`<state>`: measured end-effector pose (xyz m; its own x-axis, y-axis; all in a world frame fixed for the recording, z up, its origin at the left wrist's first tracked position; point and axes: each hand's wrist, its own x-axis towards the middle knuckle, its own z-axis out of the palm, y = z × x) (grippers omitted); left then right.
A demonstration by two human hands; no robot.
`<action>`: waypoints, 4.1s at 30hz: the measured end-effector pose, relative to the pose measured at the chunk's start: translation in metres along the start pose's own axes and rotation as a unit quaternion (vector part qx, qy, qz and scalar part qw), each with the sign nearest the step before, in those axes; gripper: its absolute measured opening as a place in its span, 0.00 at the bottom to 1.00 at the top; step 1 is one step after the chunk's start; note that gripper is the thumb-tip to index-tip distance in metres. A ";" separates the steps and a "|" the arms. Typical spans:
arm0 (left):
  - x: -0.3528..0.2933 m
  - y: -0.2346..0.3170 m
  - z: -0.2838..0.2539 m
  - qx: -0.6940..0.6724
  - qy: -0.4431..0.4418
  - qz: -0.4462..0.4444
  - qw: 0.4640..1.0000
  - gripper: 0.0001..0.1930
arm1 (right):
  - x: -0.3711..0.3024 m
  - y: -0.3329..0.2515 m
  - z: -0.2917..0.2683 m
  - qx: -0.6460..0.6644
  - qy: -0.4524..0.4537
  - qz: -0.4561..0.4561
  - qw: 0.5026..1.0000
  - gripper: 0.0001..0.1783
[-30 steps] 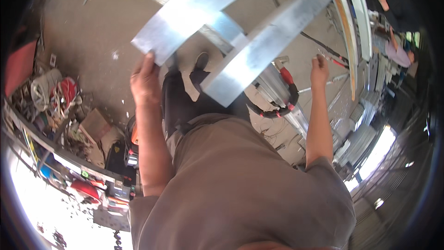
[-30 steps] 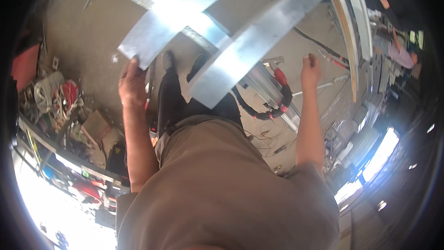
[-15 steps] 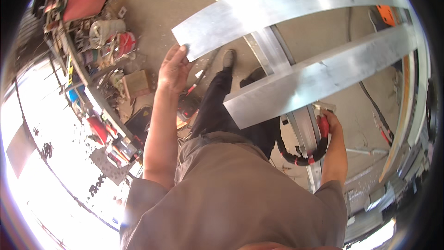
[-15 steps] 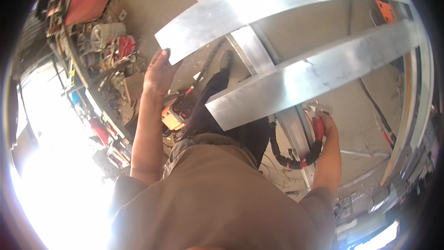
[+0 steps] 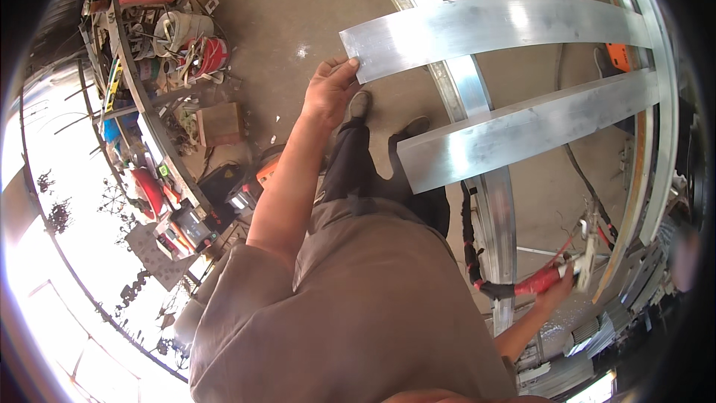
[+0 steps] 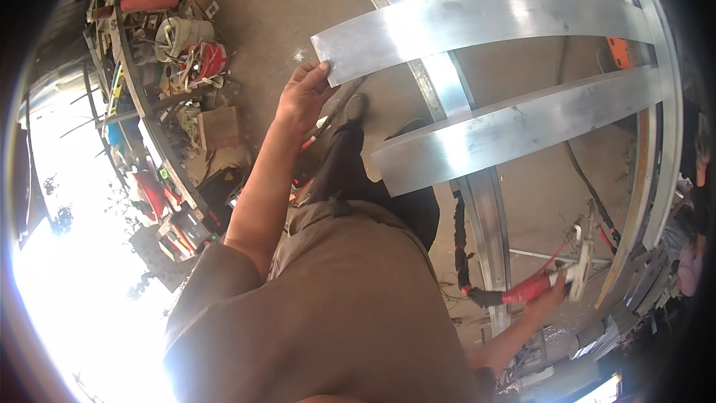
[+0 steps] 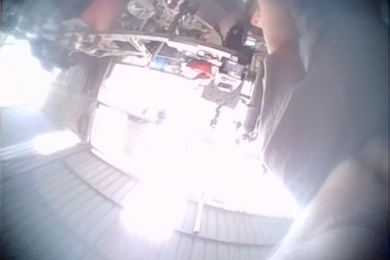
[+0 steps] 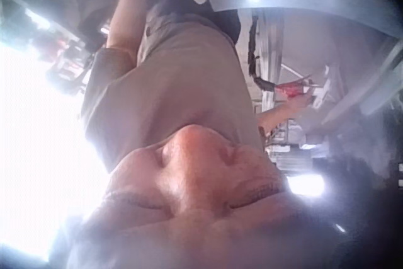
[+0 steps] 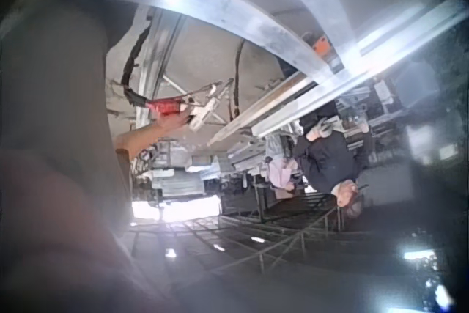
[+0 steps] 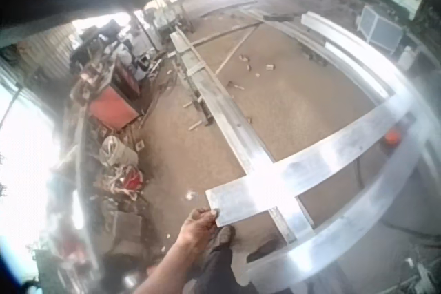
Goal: The person adjusts a welding machine, then uses a welding torch to join metal bars into a frame. They repeatedly position the bars and weld along the seams, creating a connected metal structure.
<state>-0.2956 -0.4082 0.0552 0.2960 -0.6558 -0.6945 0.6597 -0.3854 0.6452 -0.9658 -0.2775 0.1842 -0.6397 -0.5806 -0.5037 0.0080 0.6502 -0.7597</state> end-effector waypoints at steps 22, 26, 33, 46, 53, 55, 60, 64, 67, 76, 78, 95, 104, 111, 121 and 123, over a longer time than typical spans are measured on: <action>-0.011 0.016 0.008 -0.088 -0.004 -0.036 0.995 0.26 | -0.274 -0.118 0.424 -0.205 -0.442 -0.243 0.839 0.17; -0.012 0.018 0.007 -0.077 0.003 -0.039 0.996 0.27 | -0.276 -0.111 0.431 -0.196 -0.416 -0.219 0.861 0.18; -0.009 0.015 0.006 -0.088 0.006 -0.039 0.995 0.26 | -0.274 -0.108 0.432 -0.207 -0.411 -0.225 0.859 0.19; -0.010 0.018 0.005 -0.087 -0.010 -0.033 0.996 0.22 | -0.273 -0.106 0.435 -0.222 -0.413 -0.215 0.856 0.19; -0.009 0.016 0.006 -0.091 -0.005 -0.034 0.995 0.23 | -0.272 -0.101 0.433 -0.271 -0.409 -0.270 0.829 0.19; -0.008 0.015 0.006 -0.090 -0.004 -0.034 0.995 0.24 | -0.272 -0.098 0.431 -0.295 -0.396 -0.282 0.823 0.19; -0.006 0.013 0.005 -0.096 -0.009 -0.034 0.995 0.26 | -0.276 -0.096 0.428 -0.336 -0.377 -0.301 0.809 0.18; -0.006 0.011 0.004 -0.095 -0.008 -0.035 0.995 0.28 | -0.284 -0.099 0.433 -0.324 -0.379 -0.316 0.807 0.19; -0.005 0.009 0.005 -0.086 0.001 -0.040 0.996 0.33 | -0.290 -0.103 0.437 -0.312 -0.386 -0.316 0.809 0.20; -0.005 0.008 0.002 -0.076 -0.003 -0.043 0.996 0.36 | -0.296 -0.106 0.442 -0.307 -0.381 -0.314 0.813 0.19; -0.004 0.010 0.002 -0.076 -0.005 -0.049 0.996 0.36 | -0.298 -0.109 0.440 -0.299 -0.391 -0.270 0.827 0.19; -0.010 0.014 0.006 -0.097 -0.014 -0.022 0.995 0.26 | -0.287 -0.097 0.419 -0.323 -0.380 -0.279 0.820 0.19; -0.010 0.016 0.007 -0.075 -0.013 -0.022 0.997 0.28 | -0.283 -0.098 0.388 -0.282 -0.391 -0.208 0.851 0.27; -0.011 0.014 0.002 -0.065 -0.019 -0.028 0.997 0.35 | -0.282 -0.088 0.361 -0.288 -0.383 -0.216 0.850 0.20; 0.000 -0.010 -0.018 -0.133 -0.114 -0.057 0.983 0.29 | -0.292 -0.083 0.353 -0.265 -0.403 -0.131 0.866 0.36; 0.001 -0.014 -0.021 -0.137 -0.119 -0.083 0.980 0.28 | -0.293 -0.081 0.353 -0.262 -0.404 -0.131 0.867 0.37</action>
<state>-0.2902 -0.3897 0.0387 0.0211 -0.7449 -0.6668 0.8554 -0.3318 0.3978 -0.5077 -0.3333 0.2481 0.1819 -0.7580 -0.6263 -0.5420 0.4541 -0.7071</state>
